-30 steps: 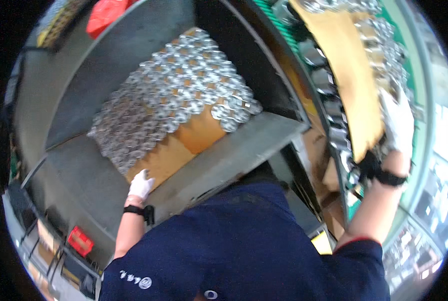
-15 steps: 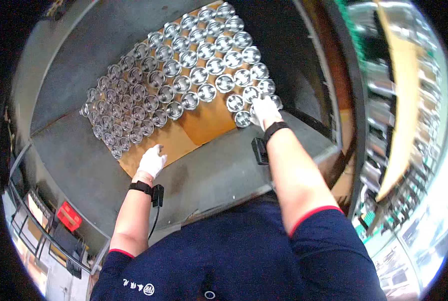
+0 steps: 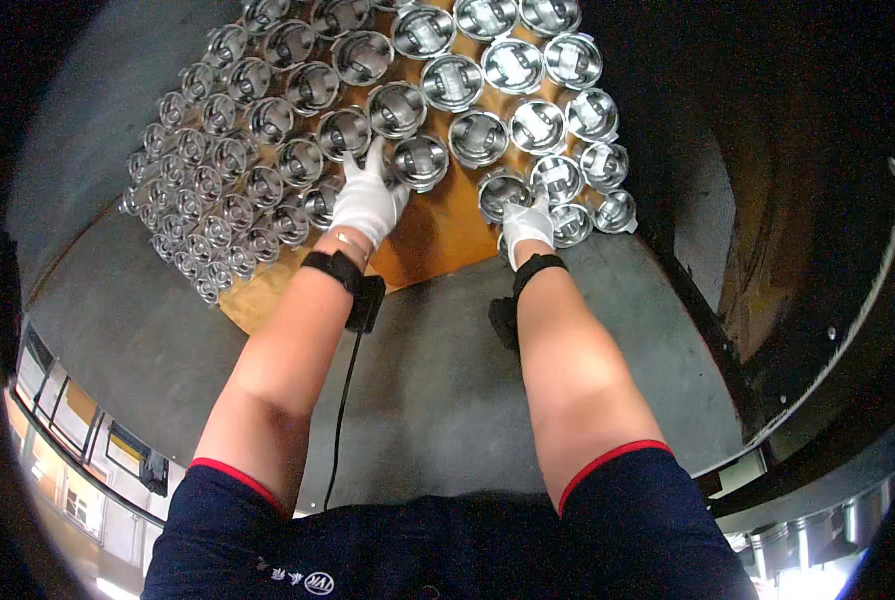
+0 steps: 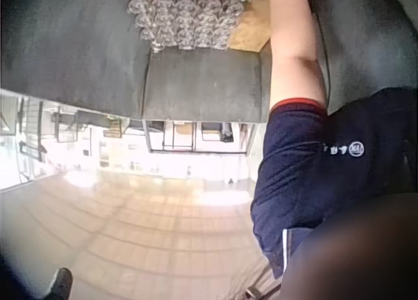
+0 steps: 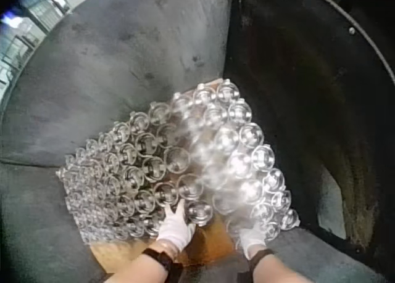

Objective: Inspecting and measuring metal engine pistons using dial indicator gauges at a quality control station.

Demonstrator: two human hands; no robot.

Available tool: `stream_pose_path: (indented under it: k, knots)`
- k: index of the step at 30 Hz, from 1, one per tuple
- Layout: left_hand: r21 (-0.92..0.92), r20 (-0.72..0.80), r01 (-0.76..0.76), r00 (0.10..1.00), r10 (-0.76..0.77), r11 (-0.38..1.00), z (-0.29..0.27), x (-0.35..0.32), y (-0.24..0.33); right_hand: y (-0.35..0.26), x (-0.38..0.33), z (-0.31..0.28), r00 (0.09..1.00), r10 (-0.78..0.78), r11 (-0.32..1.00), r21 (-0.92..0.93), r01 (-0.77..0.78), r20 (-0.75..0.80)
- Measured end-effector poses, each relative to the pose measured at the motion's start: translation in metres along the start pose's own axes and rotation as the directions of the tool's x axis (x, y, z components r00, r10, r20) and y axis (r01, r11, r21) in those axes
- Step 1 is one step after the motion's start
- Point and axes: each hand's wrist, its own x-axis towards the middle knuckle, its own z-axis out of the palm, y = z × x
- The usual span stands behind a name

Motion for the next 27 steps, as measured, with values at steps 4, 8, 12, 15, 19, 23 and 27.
stream_pose_path:
  k: [4, 8, 12, 15, 19, 23, 27]
  knots:
    - [-0.147, -0.025, -0.029, 0.999, 0.025, 0.989, 0.023, 0.045, 0.036, 0.032, 0.047, -0.013, 0.994, 0.013, 0.988, 0.153, 0.004, -0.108]
    - [-0.086, -0.108, -0.012, 0.994, 0.002, 0.996, 0.045, 0.052, 0.029, 0.041, 0.054, 0.023, 0.92, -0.035, 0.999, -0.038, 0.022, -0.39]
    - [-0.005, -0.293, -0.018, 0.956, 0.015, 1.0, 0.06, 0.051, 0.029, 0.04, 0.061, 0.03, 0.921, 0.054, 0.993, -0.077, -0.091, -0.386]
    - [-0.046, -0.35, -0.026, 0.937, 0.008, 0.999, 0.068, 0.057, 0.035, 0.048, 0.071, 0.031, 0.869, -0.024, 0.996, -0.082, -0.018, -0.493]
    - [-0.086, -0.398, -0.015, 0.917, -0.02, 0.996, 0.069, 0.059, 0.026, 0.041, 0.057, 0.031, 0.877, -0.045, 0.999, -0.046, 0.026, -0.479]
    - [-0.128, -0.293, -0.013, 0.956, -0.026, 0.992, 0.045, 0.048, 0.016, 0.023, 0.025, 0.014, 0.932, -0.008, 1.0, -0.002, 0.008, -0.361]
    - [-0.03, -0.078, 0.015, 0.997, -0.018, 0.999, 0.021, 0.017, 0.014, 0.035, 0.025, -0.027, 0.99, -0.027, 0.996, -0.086, 0.015, -0.141]
